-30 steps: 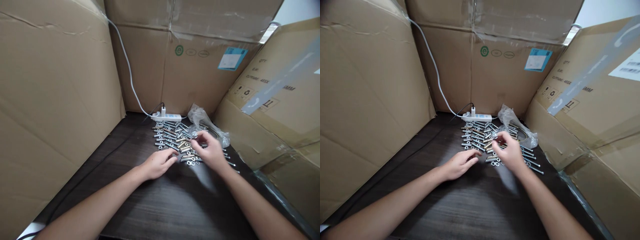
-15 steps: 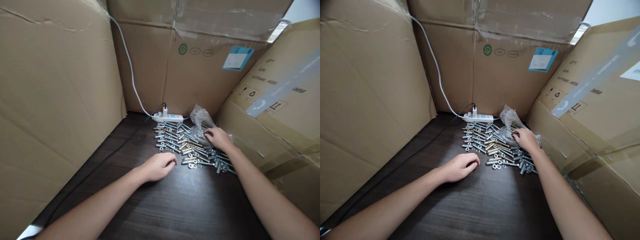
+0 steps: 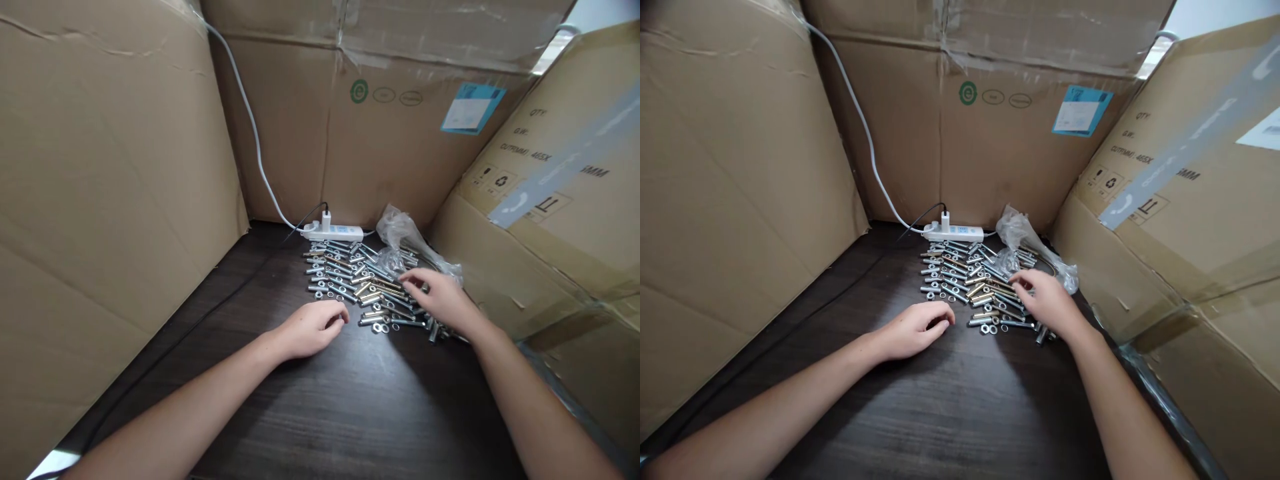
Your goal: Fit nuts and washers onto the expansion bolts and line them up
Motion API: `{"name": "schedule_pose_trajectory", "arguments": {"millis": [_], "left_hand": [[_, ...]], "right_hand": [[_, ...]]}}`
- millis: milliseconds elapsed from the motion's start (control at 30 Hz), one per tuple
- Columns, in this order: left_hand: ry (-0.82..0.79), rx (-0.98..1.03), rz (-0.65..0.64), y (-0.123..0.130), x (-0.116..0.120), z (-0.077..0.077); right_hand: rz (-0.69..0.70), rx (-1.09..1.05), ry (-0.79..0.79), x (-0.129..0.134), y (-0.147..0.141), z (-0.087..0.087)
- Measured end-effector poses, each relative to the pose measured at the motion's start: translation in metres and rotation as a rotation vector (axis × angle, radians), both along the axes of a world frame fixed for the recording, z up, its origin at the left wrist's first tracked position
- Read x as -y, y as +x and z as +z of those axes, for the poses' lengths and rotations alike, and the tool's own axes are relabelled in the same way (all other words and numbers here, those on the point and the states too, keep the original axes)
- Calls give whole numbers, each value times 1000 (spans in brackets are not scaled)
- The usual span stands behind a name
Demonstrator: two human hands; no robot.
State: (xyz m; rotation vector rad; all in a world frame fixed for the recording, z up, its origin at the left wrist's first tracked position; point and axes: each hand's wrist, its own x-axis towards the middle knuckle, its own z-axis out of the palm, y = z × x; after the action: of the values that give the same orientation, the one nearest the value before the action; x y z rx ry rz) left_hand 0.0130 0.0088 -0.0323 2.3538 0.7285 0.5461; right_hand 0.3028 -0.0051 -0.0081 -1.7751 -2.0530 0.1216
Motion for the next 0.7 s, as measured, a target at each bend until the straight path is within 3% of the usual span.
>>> {"name": "schedule_pose_trajectory", "arguments": {"millis": [133,300,500,700], "left_hand": [[6,2,13,1,-2,-3],[29,-16,51,12,-1,-7],[185,-114,80,27,4,-8],[226,-92,5,24,7,-5]], "right_hand": [[45,76,-204,30,-21,9],[-43,244,-373,36,-13,8],[-37,268,-437,30,-11,-2],[49,219,-422,28,-18,-3]]}}
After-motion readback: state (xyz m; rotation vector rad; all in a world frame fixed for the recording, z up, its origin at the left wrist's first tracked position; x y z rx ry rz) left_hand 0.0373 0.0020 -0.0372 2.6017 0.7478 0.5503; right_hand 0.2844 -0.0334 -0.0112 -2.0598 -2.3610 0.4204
